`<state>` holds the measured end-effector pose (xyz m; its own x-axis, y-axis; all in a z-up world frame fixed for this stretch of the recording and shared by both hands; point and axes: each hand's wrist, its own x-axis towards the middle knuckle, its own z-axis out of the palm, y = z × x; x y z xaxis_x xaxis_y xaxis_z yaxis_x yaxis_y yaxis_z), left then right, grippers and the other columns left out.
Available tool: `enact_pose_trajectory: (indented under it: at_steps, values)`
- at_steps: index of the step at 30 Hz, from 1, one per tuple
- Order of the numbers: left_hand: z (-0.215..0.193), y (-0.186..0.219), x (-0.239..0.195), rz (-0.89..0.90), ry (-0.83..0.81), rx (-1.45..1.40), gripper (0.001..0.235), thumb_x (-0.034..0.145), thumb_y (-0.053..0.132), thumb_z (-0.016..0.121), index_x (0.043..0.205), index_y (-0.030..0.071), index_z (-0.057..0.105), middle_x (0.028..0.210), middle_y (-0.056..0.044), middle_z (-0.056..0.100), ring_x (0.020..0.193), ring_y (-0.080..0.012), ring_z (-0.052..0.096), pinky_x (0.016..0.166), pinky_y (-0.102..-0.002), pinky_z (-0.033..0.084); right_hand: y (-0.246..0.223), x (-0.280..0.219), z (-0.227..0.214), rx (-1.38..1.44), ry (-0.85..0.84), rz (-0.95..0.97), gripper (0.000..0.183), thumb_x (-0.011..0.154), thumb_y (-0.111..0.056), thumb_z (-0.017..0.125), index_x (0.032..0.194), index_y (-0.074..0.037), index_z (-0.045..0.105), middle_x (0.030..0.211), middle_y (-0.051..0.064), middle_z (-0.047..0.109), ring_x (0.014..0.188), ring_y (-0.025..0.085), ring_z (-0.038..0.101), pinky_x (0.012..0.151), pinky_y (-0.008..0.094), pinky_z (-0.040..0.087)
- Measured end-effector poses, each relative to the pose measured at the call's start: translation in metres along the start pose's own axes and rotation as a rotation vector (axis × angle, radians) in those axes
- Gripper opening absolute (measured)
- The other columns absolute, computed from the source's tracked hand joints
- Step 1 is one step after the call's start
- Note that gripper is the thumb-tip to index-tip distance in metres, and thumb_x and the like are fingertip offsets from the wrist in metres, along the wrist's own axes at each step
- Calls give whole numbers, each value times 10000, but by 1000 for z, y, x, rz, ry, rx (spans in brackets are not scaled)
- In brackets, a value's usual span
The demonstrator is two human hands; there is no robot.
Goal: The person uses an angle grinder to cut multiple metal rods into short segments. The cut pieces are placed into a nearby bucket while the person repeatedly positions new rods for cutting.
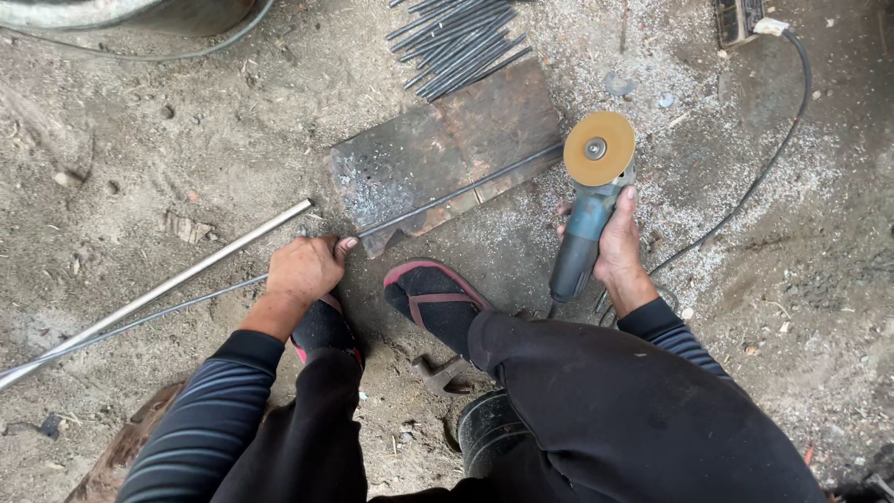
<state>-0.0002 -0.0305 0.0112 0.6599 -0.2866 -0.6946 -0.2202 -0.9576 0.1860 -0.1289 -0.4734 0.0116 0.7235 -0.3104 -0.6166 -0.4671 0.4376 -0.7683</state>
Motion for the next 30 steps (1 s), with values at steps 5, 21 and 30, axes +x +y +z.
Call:
enact_pose_trajectory:
  at_steps: [5,21,30]
  values:
    - [-1,1,2,-4,-47,23,444,1062,463,414,1066,148,728,886,-159,758,889,-334,753,818,-483,608,5,1,-10,45,100,28,903,947,-825,245,1323,-52,519,928,139,685,759,246,715,638,412,628]
    - [-4,3,1,-31,-53,19,519,1063,534,397,1059,141,736,911,-185,761,931,-372,741,850,-500,599,0,-3,-7,22,113,43,871,957,-806,197,1281,-64,517,879,120,666,727,232,715,627,402,630]
    - [1,-3,0,29,3,-28,438,1028,475,442,1078,161,743,950,-177,764,967,-379,725,866,-508,576,22,-12,-7,-261,-146,-76,660,1043,-605,473,1303,0,503,972,126,666,774,234,718,686,388,639]
